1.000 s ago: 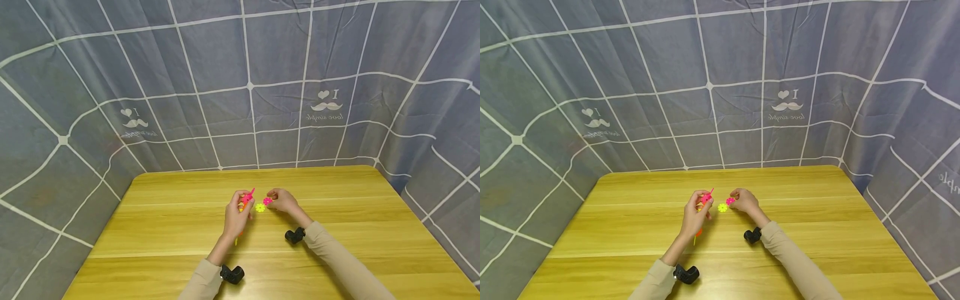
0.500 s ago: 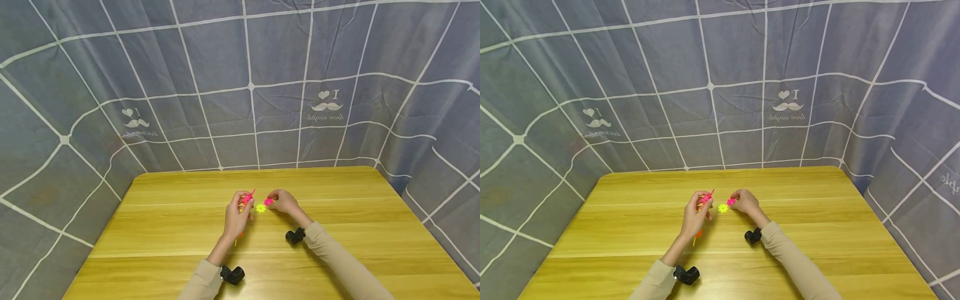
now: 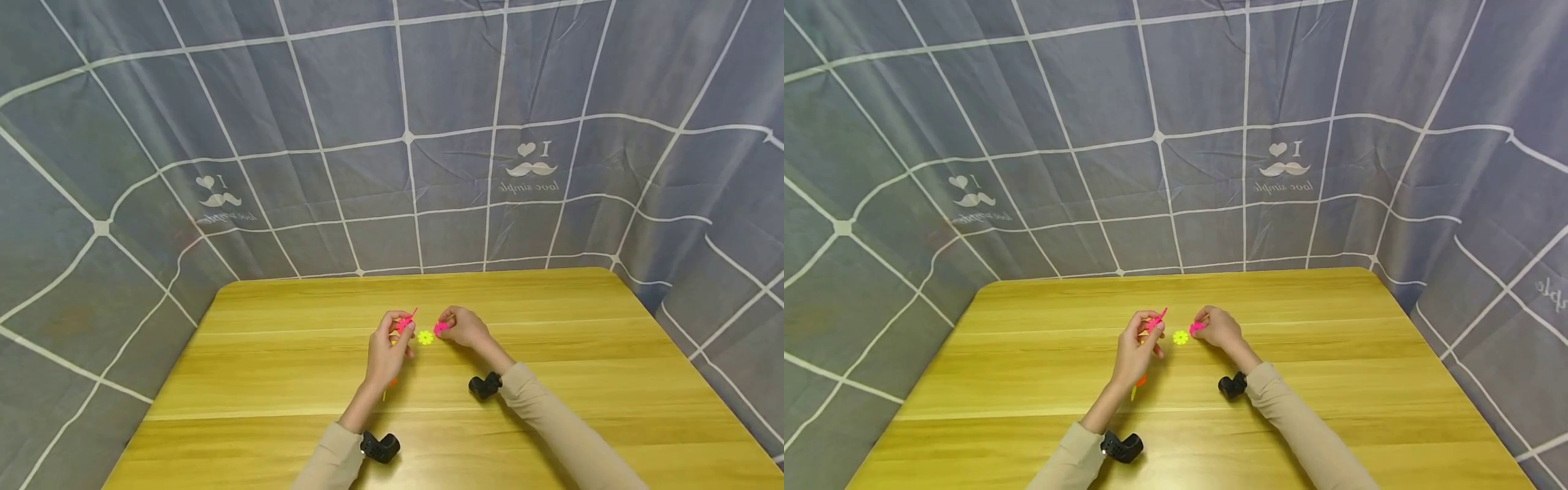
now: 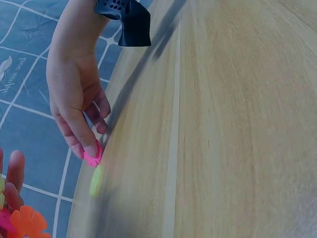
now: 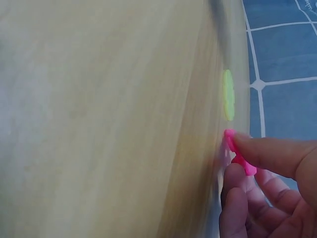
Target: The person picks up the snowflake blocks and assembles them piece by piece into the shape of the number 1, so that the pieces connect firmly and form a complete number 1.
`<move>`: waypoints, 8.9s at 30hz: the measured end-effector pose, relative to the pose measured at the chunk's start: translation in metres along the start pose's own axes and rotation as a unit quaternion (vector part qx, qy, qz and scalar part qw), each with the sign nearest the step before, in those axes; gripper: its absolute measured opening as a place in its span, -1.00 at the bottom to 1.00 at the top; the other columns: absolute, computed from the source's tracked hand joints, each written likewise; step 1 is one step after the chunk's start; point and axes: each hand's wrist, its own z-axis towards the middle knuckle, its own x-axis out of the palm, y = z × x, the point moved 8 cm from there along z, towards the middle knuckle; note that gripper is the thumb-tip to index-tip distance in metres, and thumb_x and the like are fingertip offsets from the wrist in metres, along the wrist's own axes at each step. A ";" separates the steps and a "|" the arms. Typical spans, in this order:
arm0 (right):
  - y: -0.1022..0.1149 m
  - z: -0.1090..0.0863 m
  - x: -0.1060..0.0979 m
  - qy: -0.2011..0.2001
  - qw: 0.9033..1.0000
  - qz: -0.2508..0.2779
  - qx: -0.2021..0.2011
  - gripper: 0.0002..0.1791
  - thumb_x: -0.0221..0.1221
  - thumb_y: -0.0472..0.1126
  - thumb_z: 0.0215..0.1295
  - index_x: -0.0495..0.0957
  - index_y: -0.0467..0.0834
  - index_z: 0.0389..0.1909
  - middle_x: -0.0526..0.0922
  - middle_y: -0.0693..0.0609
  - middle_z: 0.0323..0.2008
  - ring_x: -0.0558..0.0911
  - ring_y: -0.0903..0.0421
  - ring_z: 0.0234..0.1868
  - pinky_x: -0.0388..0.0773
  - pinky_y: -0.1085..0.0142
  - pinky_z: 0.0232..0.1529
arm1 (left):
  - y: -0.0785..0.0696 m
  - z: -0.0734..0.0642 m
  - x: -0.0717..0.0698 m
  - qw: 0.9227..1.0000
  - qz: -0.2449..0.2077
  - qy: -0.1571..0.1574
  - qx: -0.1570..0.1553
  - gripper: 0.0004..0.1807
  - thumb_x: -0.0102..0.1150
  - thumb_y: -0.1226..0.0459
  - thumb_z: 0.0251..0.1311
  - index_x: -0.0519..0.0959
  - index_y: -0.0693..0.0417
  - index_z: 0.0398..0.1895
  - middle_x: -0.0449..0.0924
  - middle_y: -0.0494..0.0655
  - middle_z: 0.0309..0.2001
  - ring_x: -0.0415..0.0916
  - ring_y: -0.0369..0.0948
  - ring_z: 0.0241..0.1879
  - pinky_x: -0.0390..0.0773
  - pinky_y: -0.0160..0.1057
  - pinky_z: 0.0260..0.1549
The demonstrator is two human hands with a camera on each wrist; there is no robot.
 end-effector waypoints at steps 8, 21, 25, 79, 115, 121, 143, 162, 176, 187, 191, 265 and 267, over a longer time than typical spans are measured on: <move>0.003 -0.004 0.001 0.007 1.000 0.021 -0.009 -0.78 0.26 -0.31 0.17 0.62 -0.28 -0.15 0.58 -0.02 -0.47 0.49 0.20 -0.58 0.41 0.43 -0.57 | 0.001 0.001 0.000 1.000 0.015 -0.003 0.000 -0.77 0.05 0.35 0.36 0.47 0.27 0.01 0.55 0.44 -0.28 0.51 0.39 -0.55 0.24 -0.55 -0.78; 0.020 -0.018 -0.019 -0.053 0.995 0.031 -0.081 -0.90 0.24 -0.28 0.16 0.69 -0.17 -0.31 0.66 -0.04 -0.42 0.48 0.23 -0.66 0.41 0.40 -0.60 | -0.008 0.000 -0.002 0.998 0.056 -0.024 0.012 -0.80 0.13 0.34 0.30 0.54 0.24 -0.06 0.57 0.19 -0.28 0.49 -0.40 -0.70 0.32 -0.50 -0.72; 0.026 -0.021 -0.025 -0.070 0.993 0.025 -0.088 -0.86 0.25 -0.27 0.18 0.69 -0.18 -0.25 0.69 -0.06 -0.38 0.51 0.21 -0.66 0.38 0.39 -0.63 | -0.007 0.001 -0.003 0.997 0.064 -0.030 0.007 -0.80 0.15 0.33 0.29 0.55 0.21 -0.07 0.59 0.17 -0.25 0.50 -0.37 -0.67 0.31 -0.51 -0.71; 0.081 -0.055 -0.053 -0.117 0.964 0.175 -0.162 -0.75 0.20 -0.33 0.25 0.59 -0.28 -0.05 0.61 -0.09 -0.56 0.58 -0.03 -0.61 0.47 0.42 -0.61 | -0.012 0.003 0.014 0.998 0.063 0.016 0.015 -0.80 0.05 0.30 0.37 0.53 0.28 -0.10 0.62 0.18 -0.25 0.50 -0.42 -0.59 0.47 -0.39 -0.65; 0.071 -0.054 -0.046 -0.108 0.959 0.226 -0.134 -0.78 0.21 -0.39 0.21 0.62 -0.34 -0.12 0.57 -0.02 -0.65 0.55 -0.01 -0.69 0.42 0.45 -0.70 | -0.015 0.003 0.020 0.998 0.061 0.011 0.030 -0.84 0.07 0.34 0.34 0.52 0.32 -0.20 0.63 0.28 -0.29 0.60 -0.16 -0.56 0.47 -0.44 -0.62; 0.076 -0.060 -0.049 -0.080 0.964 0.216 -0.134 -0.74 0.17 -0.38 0.24 0.60 -0.40 -0.08 0.60 -0.07 -0.59 0.53 0.15 -0.67 0.44 0.46 -0.65 | -0.007 0.004 0.021 0.998 0.058 0.028 0.018 -0.80 0.07 0.31 0.35 0.50 0.30 -0.11 0.61 0.31 -0.32 0.46 -0.45 -0.65 0.28 -0.51 -0.75; 0.070 -0.049 -0.042 -0.060 0.968 0.200 -0.137 -0.75 0.15 -0.18 0.36 0.63 -0.30 -0.14 0.67 -0.20 -0.38 0.51 0.22 -0.61 0.52 0.38 -0.57 | 0.022 0.011 0.002 0.989 0.133 -0.043 0.050 -0.66 0.33 0.14 0.14 0.55 -0.04 -0.03 0.62 0.00 -0.48 0.58 -0.01 -0.76 0.31 -0.47 -0.88; 0.032 -0.020 -0.020 -0.038 0.987 0.135 -0.085 -0.78 0.13 -0.24 0.35 0.62 -0.30 -0.13 0.68 -0.24 -0.22 0.63 -0.10 -0.50 0.54 0.31 -0.57 | 0.017 0.012 -0.005 0.984 0.141 -0.080 0.067 -0.69 0.26 0.08 0.21 0.58 -0.04 -0.02 0.65 -0.02 -0.49 0.56 -0.01 -0.76 0.32 -0.45 -0.85; 0.023 -0.007 0.008 0.000 0.993 0.102 -0.066 -0.76 0.24 -0.36 0.14 0.62 -0.28 -0.14 0.66 -0.12 -0.29 0.55 0.19 -0.59 0.51 0.40 -0.60 | 0.018 0.013 -0.007 0.990 0.122 -0.069 0.036 -0.72 0.21 0.10 0.25 0.61 -0.06 -0.02 0.70 0.00 -0.37 0.61 0.07 -0.63 0.36 -0.48 -0.75; 0.023 -0.005 0.016 0.007 0.997 0.037 -0.068 -0.64 0.40 -0.24 0.01 0.66 -0.25 -0.13 0.71 -0.08 -0.26 0.64 0.09 -0.26 0.56 0.32 -0.31 | 0.000 0.010 -0.004 0.995 0.084 -0.043 0.019 -0.75 0.11 0.24 0.34 0.54 0.13 0.02 0.68 0.19 -0.34 0.52 -0.12 -0.72 0.26 -0.56 -0.78; 0.024 -0.005 0.019 0.008 0.998 0.011 -0.069 -0.63 0.43 -0.20 -0.02 0.68 -0.20 -0.14 0.72 -0.05 -0.25 0.63 0.06 -0.17 0.53 0.25 -0.18 | -0.018 0.004 -0.003 0.996 0.077 -0.030 0.012 -0.75 0.03 0.34 0.37 0.50 0.25 0.04 0.66 0.26 -0.36 0.43 -0.32 -0.73 0.21 -0.59 -0.77; 0.078 -0.044 -0.051 -0.096 0.959 0.231 -0.134 -0.76 0.15 -0.32 0.32 0.55 -0.31 -0.03 0.57 -0.02 -0.59 0.56 0.15 -0.64 0.58 0.36 -0.55 | -0.014 0.006 0.009 0.998 0.067 0.017 0.014 -0.77 -0.03 0.30 0.41 0.50 0.30 -0.05 0.60 0.17 -0.40 0.58 -0.01 -0.68 0.25 -0.53 -0.78; 0.079 -0.046 -0.051 -0.096 0.959 0.229 -0.137 -0.77 0.15 -0.33 0.32 0.55 -0.32 -0.04 0.57 -0.03 -0.60 0.55 0.16 -0.65 0.58 0.34 -0.56 | -0.015 0.006 0.009 0.997 0.077 0.016 0.018 -0.77 -0.02 0.30 0.41 0.51 0.30 -0.05 0.59 0.14 -0.42 0.53 -0.24 -0.72 0.23 -0.55 -0.79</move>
